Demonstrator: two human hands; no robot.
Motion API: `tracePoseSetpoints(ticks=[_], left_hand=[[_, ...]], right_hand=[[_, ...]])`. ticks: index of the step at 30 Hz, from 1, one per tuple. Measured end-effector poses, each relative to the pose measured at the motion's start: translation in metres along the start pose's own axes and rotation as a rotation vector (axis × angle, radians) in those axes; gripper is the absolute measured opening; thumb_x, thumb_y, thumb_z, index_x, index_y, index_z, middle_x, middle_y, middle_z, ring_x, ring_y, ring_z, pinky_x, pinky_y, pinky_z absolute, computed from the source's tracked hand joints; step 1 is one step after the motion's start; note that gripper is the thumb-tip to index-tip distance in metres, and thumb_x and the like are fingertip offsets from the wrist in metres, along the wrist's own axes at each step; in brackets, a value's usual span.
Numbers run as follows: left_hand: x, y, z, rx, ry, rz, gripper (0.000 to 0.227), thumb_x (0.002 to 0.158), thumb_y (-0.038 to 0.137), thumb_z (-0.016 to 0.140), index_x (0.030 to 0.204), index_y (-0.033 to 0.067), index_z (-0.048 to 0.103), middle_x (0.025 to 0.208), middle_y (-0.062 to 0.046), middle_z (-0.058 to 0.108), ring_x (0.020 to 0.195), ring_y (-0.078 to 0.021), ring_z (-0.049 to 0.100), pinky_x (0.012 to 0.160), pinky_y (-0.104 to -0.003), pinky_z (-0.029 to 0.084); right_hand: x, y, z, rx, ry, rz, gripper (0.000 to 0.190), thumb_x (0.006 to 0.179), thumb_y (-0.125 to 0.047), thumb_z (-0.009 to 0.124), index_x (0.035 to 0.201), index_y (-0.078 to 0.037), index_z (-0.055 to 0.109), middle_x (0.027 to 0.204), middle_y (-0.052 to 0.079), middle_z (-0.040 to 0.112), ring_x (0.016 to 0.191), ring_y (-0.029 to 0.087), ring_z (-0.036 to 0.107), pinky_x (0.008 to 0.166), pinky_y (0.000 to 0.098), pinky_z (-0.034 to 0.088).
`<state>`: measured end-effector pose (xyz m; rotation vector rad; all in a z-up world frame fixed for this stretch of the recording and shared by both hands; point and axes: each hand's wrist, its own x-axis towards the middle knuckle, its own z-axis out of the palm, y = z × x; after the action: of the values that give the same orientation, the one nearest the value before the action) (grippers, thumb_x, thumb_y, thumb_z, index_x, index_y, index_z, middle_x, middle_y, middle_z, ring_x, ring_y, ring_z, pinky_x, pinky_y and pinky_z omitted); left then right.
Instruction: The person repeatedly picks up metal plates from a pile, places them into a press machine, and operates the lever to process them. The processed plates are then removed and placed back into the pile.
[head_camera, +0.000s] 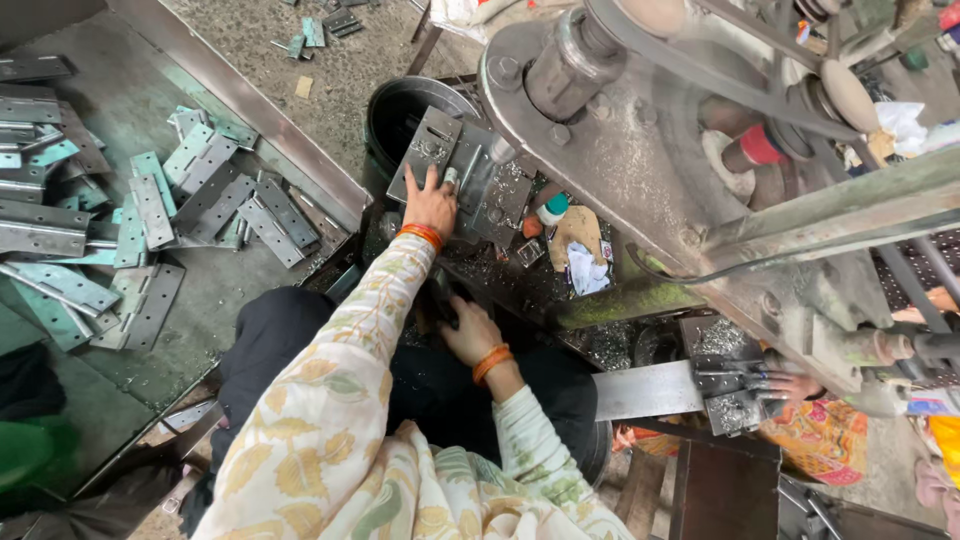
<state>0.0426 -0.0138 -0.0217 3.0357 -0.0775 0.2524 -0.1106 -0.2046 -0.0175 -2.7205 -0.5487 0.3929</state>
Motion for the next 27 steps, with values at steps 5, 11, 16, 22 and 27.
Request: tracePoseSetpoints(ticks=[5,11,16,22,27], left_hand=[[0.030,0.007,-0.006,-0.030,-0.072,0.002,0.045,0.105,0.026,0.039,0.144,0.0149,0.057,0.146,0.001,0.056,0.152,-0.0345,0.024,0.115,-0.079,0.007],[0.016,-0.007,-0.003,-0.008,-0.003,0.022,0.049,0.103,0.026,0.042,0.150,0.0152,0.054,0.144,0.002,0.056,0.151,-0.0373,0.024,0.113,-0.080,0.008],[0.003,0.000,-0.005,0.009,-0.019,0.046,0.057,0.098,0.032,0.037,0.153,0.0180,0.046,0.145,0.003,0.051,0.149,-0.0370,0.018,0.109,-0.082,0.003],[0.030,-0.001,-0.007,0.008,-0.132,0.003,0.048,0.108,0.031,0.031,0.147,0.0164,0.056,0.154,0.004,0.051,0.156,-0.0350,0.014,0.113,-0.081,-0.001],[0.046,-0.003,-0.011,-0.013,-0.123,0.001,0.047,0.108,0.031,0.031,0.144,0.0172,0.058,0.151,0.002,0.052,0.156,-0.0346,0.014,0.113,-0.080,-0.001]], right_hand=[[-0.005,-0.012,0.007,0.010,-0.028,0.116,0.051,0.085,-0.029,0.074,0.133,-0.020,0.060,0.127,0.020,0.063,0.112,0.043,0.065,0.092,0.0501,0.055],[-0.038,-0.018,0.053,0.173,0.171,0.013,0.052,0.078,-0.020,0.075,0.128,-0.021,0.060,0.132,0.022,0.058,0.107,0.048,0.063,0.087,0.0522,0.055],[-0.025,-0.013,0.032,0.110,0.063,0.091,0.052,0.079,-0.022,0.074,0.129,-0.018,0.061,0.126,0.022,0.061,0.108,0.046,0.064,0.089,0.0504,0.055],[-0.001,-0.010,-0.012,0.010,-0.011,0.024,0.053,0.086,-0.030,0.074,0.133,-0.010,0.060,0.121,0.021,0.067,0.110,0.044,0.066,0.093,0.0501,0.055],[-0.032,-0.018,0.045,0.102,0.101,0.093,0.051,0.082,-0.024,0.074,0.131,-0.021,0.060,0.133,0.022,0.057,0.105,0.047,0.064,0.087,0.0529,0.054]])
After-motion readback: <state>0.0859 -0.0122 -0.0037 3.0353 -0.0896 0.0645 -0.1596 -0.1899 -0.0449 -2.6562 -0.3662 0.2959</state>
